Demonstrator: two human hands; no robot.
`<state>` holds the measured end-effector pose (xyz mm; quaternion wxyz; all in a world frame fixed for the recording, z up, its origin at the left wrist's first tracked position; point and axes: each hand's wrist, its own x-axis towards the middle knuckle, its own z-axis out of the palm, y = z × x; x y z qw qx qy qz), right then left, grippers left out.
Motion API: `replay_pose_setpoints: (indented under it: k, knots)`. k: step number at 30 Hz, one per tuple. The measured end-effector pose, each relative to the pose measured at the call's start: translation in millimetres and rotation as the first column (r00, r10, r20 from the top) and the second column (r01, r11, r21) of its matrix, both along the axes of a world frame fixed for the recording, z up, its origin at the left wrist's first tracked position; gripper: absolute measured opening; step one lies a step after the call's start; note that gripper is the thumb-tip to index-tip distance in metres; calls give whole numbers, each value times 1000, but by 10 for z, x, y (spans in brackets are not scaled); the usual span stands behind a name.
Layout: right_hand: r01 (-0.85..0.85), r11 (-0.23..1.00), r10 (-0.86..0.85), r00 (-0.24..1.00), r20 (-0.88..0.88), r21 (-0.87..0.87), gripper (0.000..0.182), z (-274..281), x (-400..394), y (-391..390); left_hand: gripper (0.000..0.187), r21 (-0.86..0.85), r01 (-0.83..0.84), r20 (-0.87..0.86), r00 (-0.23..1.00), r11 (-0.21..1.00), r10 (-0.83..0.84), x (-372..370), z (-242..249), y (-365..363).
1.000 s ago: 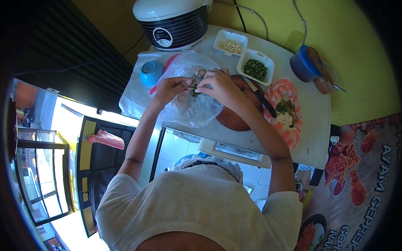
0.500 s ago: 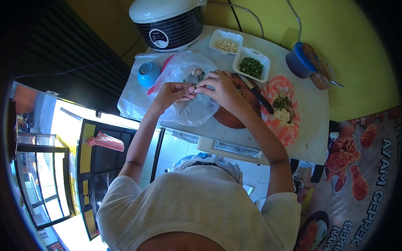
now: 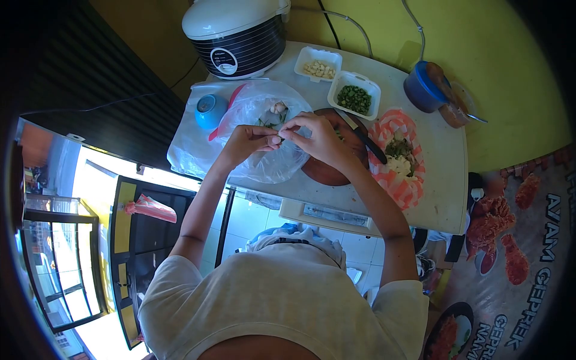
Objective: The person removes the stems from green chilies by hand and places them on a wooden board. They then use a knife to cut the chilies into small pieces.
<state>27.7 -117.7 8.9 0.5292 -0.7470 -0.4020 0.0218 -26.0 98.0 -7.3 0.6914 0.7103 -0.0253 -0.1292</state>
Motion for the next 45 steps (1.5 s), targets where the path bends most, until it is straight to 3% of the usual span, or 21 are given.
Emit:
replay_pose_setpoints:
  k: [4,6,7,9,10,12,16,18,20,22,24,35,38,40,41,43,45]
  knots:
    - [-70,994,52,978,-203,-82,18,-158,101,-133,30,-30,61,-35,997,998,-62,-4,12,-12]
    - [-150,988,142,864,-483,23,23,-208,111,-163,32,-59,149,-68,986,987,-153,7,12,-8]
    - [-146,989,139,865,-483,23,23,-211,101,-175,32,-58,152,-67,985,987,-156,12,23,-5]
    - [-162,975,223,717,-660,153,26,-188,49,-193,34,-74,227,-84,969,971,-233,21,52,-1]
    - [-158,976,220,719,-660,153,26,-156,24,-205,34,-74,231,-83,968,970,-237,29,48,-17]
    - [-40,995,84,833,-547,92,27,-84,-17,-221,36,-123,147,-62,986,981,-155,50,27,-57]
    - [87,987,-8,869,-494,138,23,-137,-7,-247,37,-144,79,-9,997,986,-81,133,-44,-117]
    - [229,942,-59,834,-549,246,24,-57,-30,-285,37,-125,76,-1,997,989,-77,152,-48,-145]
    - [213,946,-57,849,-525,243,22,-84,1,-348,36,-154,18,20,1000,988,-15,141,-56,-187]
    - [162,984,-137,953,-270,73,19,-68,-21,-384,34,-181,-40,36,998,983,47,133,-69,-217]
    - [158,985,-132,952,-277,71,20,-90,-37,-371,31,-233,-76,91,991,970,99,133,-86,-239]
    - [152,975,-101,953,-284,162,21,-175,-58,-337,31,-224,-16,110,993,974,42,117,-67,-344]
    - [171,937,-114,974,-198,305,19,-188,-77,-308,32,-232,-52,104,992,971,78,93,-30,-415]
    - [248,921,-249,968,-39,301,19,-194,-80,-313,32,-220,-85,87,991,972,106,66,0,-498]
    - [249,920,-249,968,-39,302,19,-186,-92,-320,33,-251,-117,66,988,961,137,55,10,-549]
    - [351,890,-420,881,218,292,20,-147,-125,-346,35,-280,-145,44,986,949,164,45,7,-635]
    - [362,884,-433,871,232,295,20,-100,-138,-394,37,-335,-168,21,982,927,186,47,1,-713]
